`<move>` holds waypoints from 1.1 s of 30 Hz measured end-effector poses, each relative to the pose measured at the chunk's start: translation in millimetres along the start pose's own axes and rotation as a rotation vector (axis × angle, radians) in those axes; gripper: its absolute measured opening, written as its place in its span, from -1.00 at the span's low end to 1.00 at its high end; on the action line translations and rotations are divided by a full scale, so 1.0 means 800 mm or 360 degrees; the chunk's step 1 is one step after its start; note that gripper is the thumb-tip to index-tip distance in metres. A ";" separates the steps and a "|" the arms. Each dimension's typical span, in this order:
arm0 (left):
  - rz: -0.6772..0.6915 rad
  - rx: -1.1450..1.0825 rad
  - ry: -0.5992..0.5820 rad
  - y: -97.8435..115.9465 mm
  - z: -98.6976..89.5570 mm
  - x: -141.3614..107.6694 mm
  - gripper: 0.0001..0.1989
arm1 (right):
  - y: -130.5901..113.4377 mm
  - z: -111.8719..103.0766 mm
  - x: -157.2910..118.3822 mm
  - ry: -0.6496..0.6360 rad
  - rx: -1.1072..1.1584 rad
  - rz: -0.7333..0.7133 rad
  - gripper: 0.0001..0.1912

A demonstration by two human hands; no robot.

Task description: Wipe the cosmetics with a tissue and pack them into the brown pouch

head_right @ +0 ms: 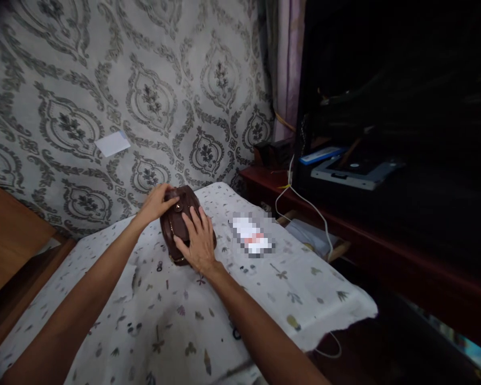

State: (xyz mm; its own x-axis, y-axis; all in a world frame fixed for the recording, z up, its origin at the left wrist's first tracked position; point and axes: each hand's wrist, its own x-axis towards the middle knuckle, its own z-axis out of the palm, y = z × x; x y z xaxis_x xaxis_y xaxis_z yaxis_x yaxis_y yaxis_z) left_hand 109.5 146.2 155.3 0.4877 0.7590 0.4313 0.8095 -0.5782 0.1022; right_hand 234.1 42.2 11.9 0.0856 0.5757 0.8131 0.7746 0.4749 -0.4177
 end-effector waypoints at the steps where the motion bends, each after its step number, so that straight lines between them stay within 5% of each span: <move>1: 0.0003 -0.0059 -0.0031 0.001 0.004 0.002 -0.66 | 0.000 -0.001 0.000 -0.0006 -0.0001 0.0003 -0.35; 6: 0.0075 -0.0330 -0.0147 -0.002 0.014 -0.005 -0.50 | 0.000 -0.002 0.001 -0.0003 0.0091 0.0035 -0.30; 14: 0.0220 -0.0321 -0.0361 -0.002 0.015 -0.032 0.15 | 0.012 0.008 -0.002 0.0064 0.0234 0.0057 0.09; 33: 0.0237 -0.0364 -0.0385 -0.004 0.015 -0.034 0.13 | 0.026 0.007 -0.002 -0.0045 0.0343 0.0117 0.24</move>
State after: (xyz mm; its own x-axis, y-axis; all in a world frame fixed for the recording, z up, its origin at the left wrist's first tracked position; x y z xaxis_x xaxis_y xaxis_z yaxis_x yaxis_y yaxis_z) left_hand 97.7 130.6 132.1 0.6799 0.6946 0.2349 0.6433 -0.7188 0.2637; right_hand 246.5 54.4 -0.4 0.1170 0.6310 0.7669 0.6151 0.5603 -0.5548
